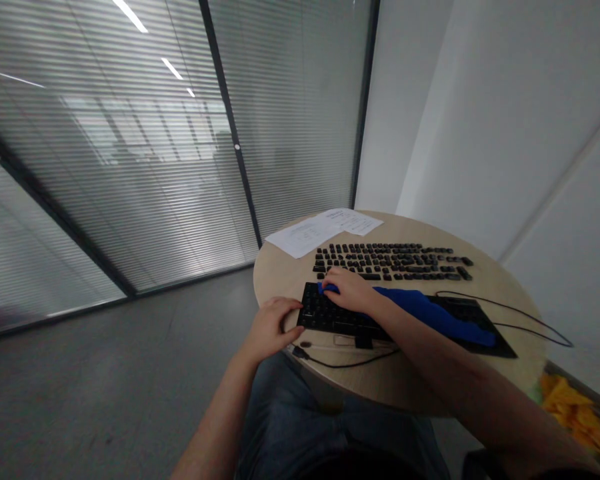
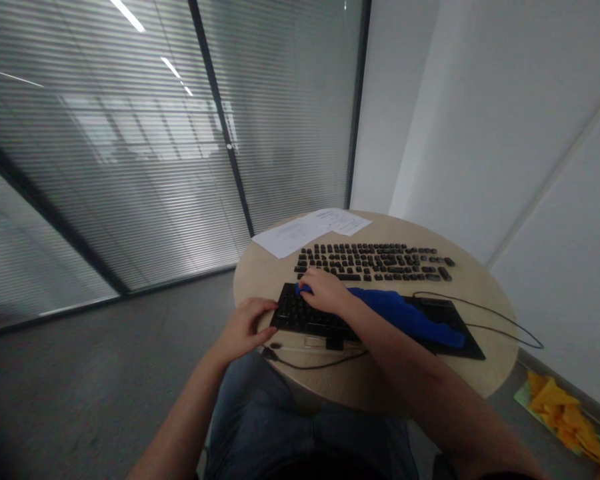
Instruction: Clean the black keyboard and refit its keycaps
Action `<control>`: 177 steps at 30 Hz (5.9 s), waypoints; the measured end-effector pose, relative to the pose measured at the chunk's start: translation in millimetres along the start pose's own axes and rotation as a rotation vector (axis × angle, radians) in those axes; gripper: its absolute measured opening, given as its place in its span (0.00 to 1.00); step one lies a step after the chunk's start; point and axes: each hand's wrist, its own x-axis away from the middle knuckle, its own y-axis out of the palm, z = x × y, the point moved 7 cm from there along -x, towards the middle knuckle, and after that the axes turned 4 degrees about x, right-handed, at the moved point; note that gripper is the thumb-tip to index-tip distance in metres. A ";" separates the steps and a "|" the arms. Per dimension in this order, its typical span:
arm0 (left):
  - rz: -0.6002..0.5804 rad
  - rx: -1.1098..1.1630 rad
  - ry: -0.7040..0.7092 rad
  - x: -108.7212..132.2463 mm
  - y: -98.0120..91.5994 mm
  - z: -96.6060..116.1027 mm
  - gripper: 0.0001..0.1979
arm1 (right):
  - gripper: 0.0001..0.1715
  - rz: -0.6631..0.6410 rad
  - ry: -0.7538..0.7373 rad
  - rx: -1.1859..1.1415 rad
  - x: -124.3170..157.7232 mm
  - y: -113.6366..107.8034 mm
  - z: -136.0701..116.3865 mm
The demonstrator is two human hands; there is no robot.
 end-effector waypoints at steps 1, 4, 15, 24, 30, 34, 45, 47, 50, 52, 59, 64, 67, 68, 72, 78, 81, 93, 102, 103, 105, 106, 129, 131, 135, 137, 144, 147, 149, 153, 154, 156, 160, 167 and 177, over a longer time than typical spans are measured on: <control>0.000 -0.002 0.003 0.2 0.2 -0.5 0.19 | 0.07 -0.007 -0.011 0.008 0.5 0.0 -1.4; -0.001 -0.004 0.009 0.7 0.6 -1.4 0.19 | 0.07 -0.007 -0.077 -0.017 3.3 -1.8 -6.6; -0.004 0.002 0.002 -1.3 -0.3 1.9 0.19 | 0.07 -0.087 -0.256 -0.014 13.7 -9.3 -21.4; 0.004 -0.008 0.011 -1.4 -1.0 5.0 0.19 | 0.08 -0.092 -0.233 0.013 11.3 -9.7 -27.9; -0.009 -0.010 -0.002 -1.1 0.6 2.0 0.19 | 0.07 -0.143 -0.238 -0.024 8.9 -3.1 -22.3; -0.009 -0.005 0.007 -0.8 1.2 0.1 0.19 | 0.08 -0.157 -0.230 -0.082 7.1 1.4 -16.3; -0.008 -0.012 0.018 -1.2 0.5 1.5 0.20 | 0.09 0.190 -0.018 -0.262 6.6 -33.3 11.4; -0.007 -0.013 0.015 -0.9 0.5 1.2 0.19 | 0.08 0.153 -0.029 -0.176 8.9 -37.7 7.4; -0.006 -0.013 0.010 -0.8 0.2 1.3 0.19 | 0.09 0.013 -0.040 -0.019 11.6 -31.2 -0.4; -0.005 -0.013 0.012 -1.1 -0.1 1.4 0.19 | 0.09 -0.075 -0.040 0.053 12.9 -23.5 -3.1; -0.001 -0.017 0.029 -1.1 1.3 -0.9 0.19 | 0.11 -0.186 -0.131 0.109 16.1 -15.1 -5.8; 0.012 -0.023 0.033 -0.6 2.0 -3.1 0.20 | 0.11 -0.180 -0.215 0.123 18.0 -17.1 -12.6; 0.008 -0.013 0.027 -1.0 1.6 -1.9 0.19 | 0.11 -0.183 -0.226 0.102 17.6 -15.0 -15.5; 0.006 -0.010 0.025 -1.3 1.2 -0.9 0.19 | 0.10 -0.185 -0.220 0.094 17.3 -14.2 -15.5; 0.000 -0.005 0.021 -2.2 -0.6 3.3 0.19 | 0.09 -0.168 -0.189 0.041 16.3 -14.0 -12.7; 0.001 -0.007 0.014 -2.0 -0.9 2.7 0.19 | 0.07 -0.127 -0.220 -0.162 17.6 -23.2 -9.5; 0.001 -0.011 0.020 -2.0 0.1 1.8 0.19 | 0.07 -0.091 -0.253 -0.248 18.3 -35.7 -11.7; 0.012 -0.039 0.046 -5.6 0.7 -2.8 0.19 | 0.10 0.731 0.006 -0.136 59.5 -215.7 12.8; 0.038 0.025 0.021 -7.3 -2.1 -14.1 0.21 | 0.12 0.078 0.128 0.000 129.9 -154.9 63.8; 0.044 0.034 0.011 -8.7 -3.2 -14.7 0.21 | 0.12 -0.024 0.147 0.008 142.7 -140.8 69.2; 0.054 0.041 0.002 -13.7 -4.9 -13.1 0.20 | 0.18 -0.156 0.177 0.022 166.1 -119.9 75.4; 0.056 0.042 0.006 -17.6 -5.1 -10.7 0.20 | 0.25 -0.184 0.195 0.030 175.0 -113.6 76.5; -0.179 -0.092 0.153 -67.5 44.2 -5.3 0.40 | 0.18 0.038 0.026 0.073 39.4 -60.3 -28.2; -0.176 -0.099 0.194 -69.5 45.2 -7.8 0.41 | 0.16 -0.018 0.001 0.141 17.4 -33.8 -44.5; -0.168 -0.124 0.231 -74.7 47.0 -14.2 0.41 | 0.15 -0.005 0.051 0.277 1.6 -9.9 -44.0; -0.173 -0.130 0.225 -76.2 47.2 -15.8 0.40 | 0.15 -0.017 0.051 0.302 5.2 -8.5 -37.9; -0.196 -0.160 0.182 -77.9 42.9 -8.4 0.43 | 0.13 -0.162 0.109 0.362 37.6 -27.4 -3.9; -0.200 -0.167 0.166 -78.3 43.0 -8.0 0.44 | 0.13 -0.218 0.203 0.411 65.8 -43.3 22.0; -0.193 -0.161 0.171 -78.3 43.2 -8.5 0.44 | 0.13 -0.251 0.240 0.431 89.1 -54.6 38.6; -0.185 -0.149 0.165 -77.6 43.1 -9.2 0.44 | 0.14 -0.229 0.338 0.444 134.1 -81.6 68.4; -0.189 -0.147 0.159 -77.2 43.1 -8.9 0.44 | 0.15 -0.189 0.355 0.422 142.3 -89.9 73.7; -0.200 -0.140 0.148 -76.1 43.3 -7.6 0.44 | 0.18 -0.057 0.369 0.323 152.8 -109.0 81.3; -0.201 -0.111 0.128 -74.2 42.9 -5.9 0.45 | 0.19 0.363 0.327 0.068 150.5 -156.7 83.6; -0.193 -0.089 0.108 -69.3 42.0 -4.4 0.46 | 0.23 0.331 0.096 -0.116 77.1 -133.1 20.4; -0.173 -0.051 0.130 -67.8 43.5 -3.7 0.50 | 0.32 -0.022 0.182 0.201 66.6 -20.3 -13.9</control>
